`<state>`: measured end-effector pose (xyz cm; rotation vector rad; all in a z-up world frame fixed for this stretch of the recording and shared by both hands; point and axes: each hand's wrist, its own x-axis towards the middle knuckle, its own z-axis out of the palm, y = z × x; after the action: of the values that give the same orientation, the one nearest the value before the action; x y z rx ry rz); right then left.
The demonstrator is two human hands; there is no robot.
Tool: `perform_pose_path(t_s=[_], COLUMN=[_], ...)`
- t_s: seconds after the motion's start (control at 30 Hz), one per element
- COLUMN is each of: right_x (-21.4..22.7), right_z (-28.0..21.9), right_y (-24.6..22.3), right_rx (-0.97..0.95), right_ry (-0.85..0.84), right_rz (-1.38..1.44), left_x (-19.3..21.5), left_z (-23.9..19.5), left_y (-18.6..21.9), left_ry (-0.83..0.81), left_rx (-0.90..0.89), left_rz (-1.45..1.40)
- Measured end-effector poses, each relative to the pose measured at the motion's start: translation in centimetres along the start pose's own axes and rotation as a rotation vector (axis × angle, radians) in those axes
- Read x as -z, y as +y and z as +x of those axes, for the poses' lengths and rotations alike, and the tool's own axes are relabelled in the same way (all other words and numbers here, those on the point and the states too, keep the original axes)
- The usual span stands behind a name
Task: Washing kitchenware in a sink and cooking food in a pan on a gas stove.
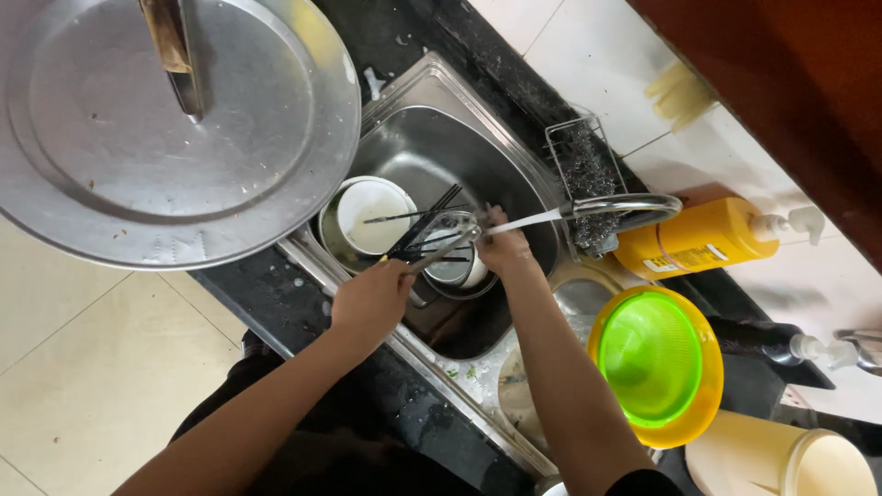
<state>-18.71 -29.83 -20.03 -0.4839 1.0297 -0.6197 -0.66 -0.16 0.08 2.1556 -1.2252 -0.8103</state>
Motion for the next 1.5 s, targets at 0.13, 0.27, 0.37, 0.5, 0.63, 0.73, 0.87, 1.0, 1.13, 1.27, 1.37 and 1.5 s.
perform_pose_path(t_s=[0.13, 0.27, 0.37, 0.5, 0.63, 0.73, 0.87, 1.0, 1.13, 1.27, 1.37, 1.5], right_x=[-0.3, -1.9, -5.4, -5.9, -1.9, -2.9, -5.1, -3.5, -1.8, 7.8, 12.9, 16.4], right_z=[-0.7, -4.0, -9.2, -10.7, -10.1, -13.5, -18.4, -21.5, -24.2, -19.0, -12.7, -8.4], right_y=[0.0, 0.4, 0.4, -0.5, -1.9, -3.0, -2.8, -0.5, 0.7, 0.9, -4.5, -13.0], right_rx=[-0.076, -0.024, 0.052, 0.128, 0.161, 0.195, 0.186, 0.304, 0.217, 0.686, 1.158, 1.116], right_ry=[0.187, 0.138, 0.034, -0.061, -0.069, -0.025, -0.07, 0.022, 0.106, 0.344, 0.735, 0.718], right_rz=[0.314, 0.285, 0.037, -0.209, -0.474, -0.683, -0.697, -0.729, -0.724, -0.899, -1.133, -1.661], left_x=[-1.4, -11.0, -12.2, -18.6, -17.6, -21.6, -21.2, -22.2, -19.8, -14.2, -14.1, -18.5], left_z=[1.3, 5.6, 7.0, 10.0, 11.6, 16.8, 19.6, 23.3, 26.0, 25.0, 22.0, 19.8], left_y=[1.5, 0.4, 3.9, 2.3, 2.3, 1.2, 4.3, 7.0, 7.5, 8.6, 8.9, 4.4], left_ry=[-0.068, -0.08, -0.071, -0.102, -0.096, -0.219, -0.314, -0.135, 0.163, 0.447, 0.176, -0.033], left_rx=[0.073, 0.029, 0.008, 0.002, -0.088, 0.118, 0.317, 0.485, 0.506, 0.457, 0.459, 0.345], left_rz=[-0.046, -0.198, -0.427, -0.532, -0.294, -0.539, -1.103, -1.18, -1.379, -0.932, -0.819, -0.996])
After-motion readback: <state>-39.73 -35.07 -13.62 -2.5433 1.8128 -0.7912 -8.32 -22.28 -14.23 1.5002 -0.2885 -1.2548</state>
